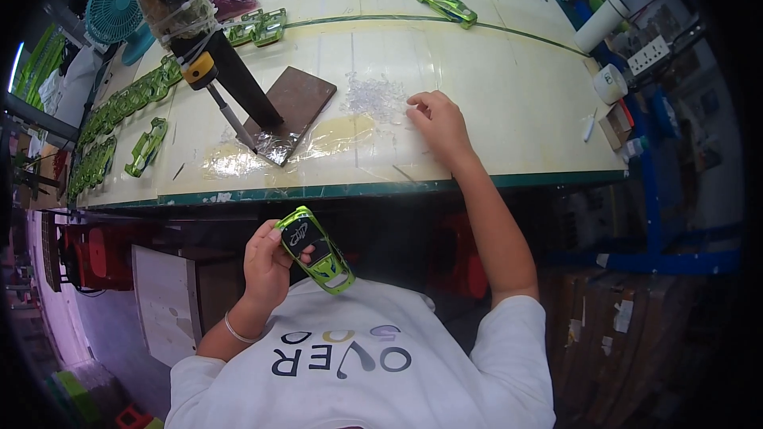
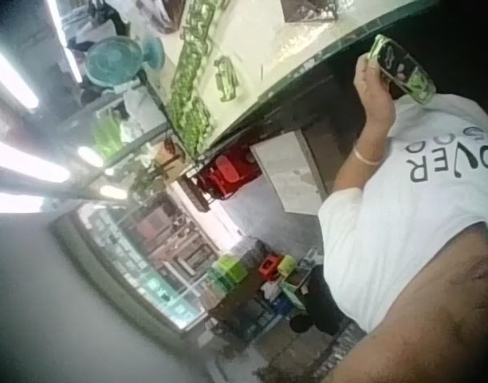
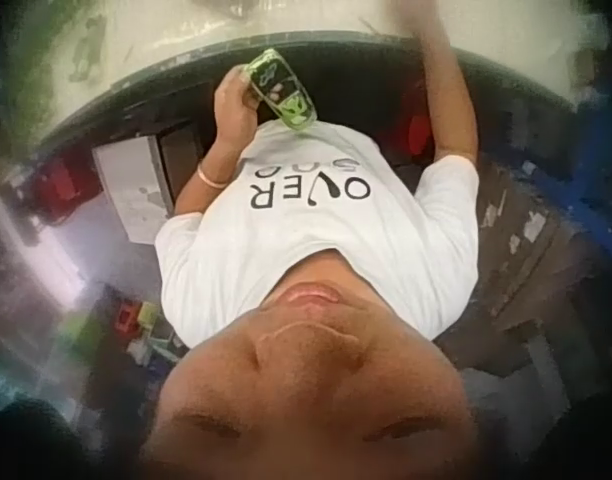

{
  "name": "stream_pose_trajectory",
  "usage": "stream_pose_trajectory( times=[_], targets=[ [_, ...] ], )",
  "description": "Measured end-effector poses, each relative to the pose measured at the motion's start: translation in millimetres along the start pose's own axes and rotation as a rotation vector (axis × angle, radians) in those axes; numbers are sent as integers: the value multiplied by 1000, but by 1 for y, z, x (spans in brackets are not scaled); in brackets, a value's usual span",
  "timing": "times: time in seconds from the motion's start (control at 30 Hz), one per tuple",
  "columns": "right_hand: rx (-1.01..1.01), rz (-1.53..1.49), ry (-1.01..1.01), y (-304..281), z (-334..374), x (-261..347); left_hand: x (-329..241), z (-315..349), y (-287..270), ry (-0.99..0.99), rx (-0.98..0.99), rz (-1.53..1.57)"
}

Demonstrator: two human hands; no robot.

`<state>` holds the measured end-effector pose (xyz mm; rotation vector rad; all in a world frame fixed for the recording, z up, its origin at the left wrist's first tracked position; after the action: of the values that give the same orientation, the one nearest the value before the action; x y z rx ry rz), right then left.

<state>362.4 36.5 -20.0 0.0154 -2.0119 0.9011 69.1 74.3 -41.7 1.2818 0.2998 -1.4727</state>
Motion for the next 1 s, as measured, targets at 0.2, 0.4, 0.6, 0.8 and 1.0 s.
stream_pose_trajectory(
  times=[0.2, 0.4, 0.6, 0.8, 1.0],
  targets=[
    [-89, 184, -431, 1, 1, 22, -3, -3, -9, 37, -34, -59],
    [-70, 397, -703, -12, 8, 34, 2, -2, -12, 24, -57, -84],
    [485, 293, 168, 2, -20, -14, -5, 9, -2, 39, -11, -114],
    [440, 211, 187, -3, -22, -22, -33, 11, 2, 146, 45, -130],
    [390, -657, 321, -2, 28, 40, -55, 18, 16, 256, 156, -204]
  ],
)
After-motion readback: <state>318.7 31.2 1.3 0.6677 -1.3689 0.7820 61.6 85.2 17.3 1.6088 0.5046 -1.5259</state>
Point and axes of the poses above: each hand's wrist, its own z-axis away from the middle knuckle, its own y-axis out of the palm, x = y × z, the point moved 8 cm from there along -z, towards the middle knuckle, and after that the axes turned 13 degrees about -x, right-handed, at the moved point
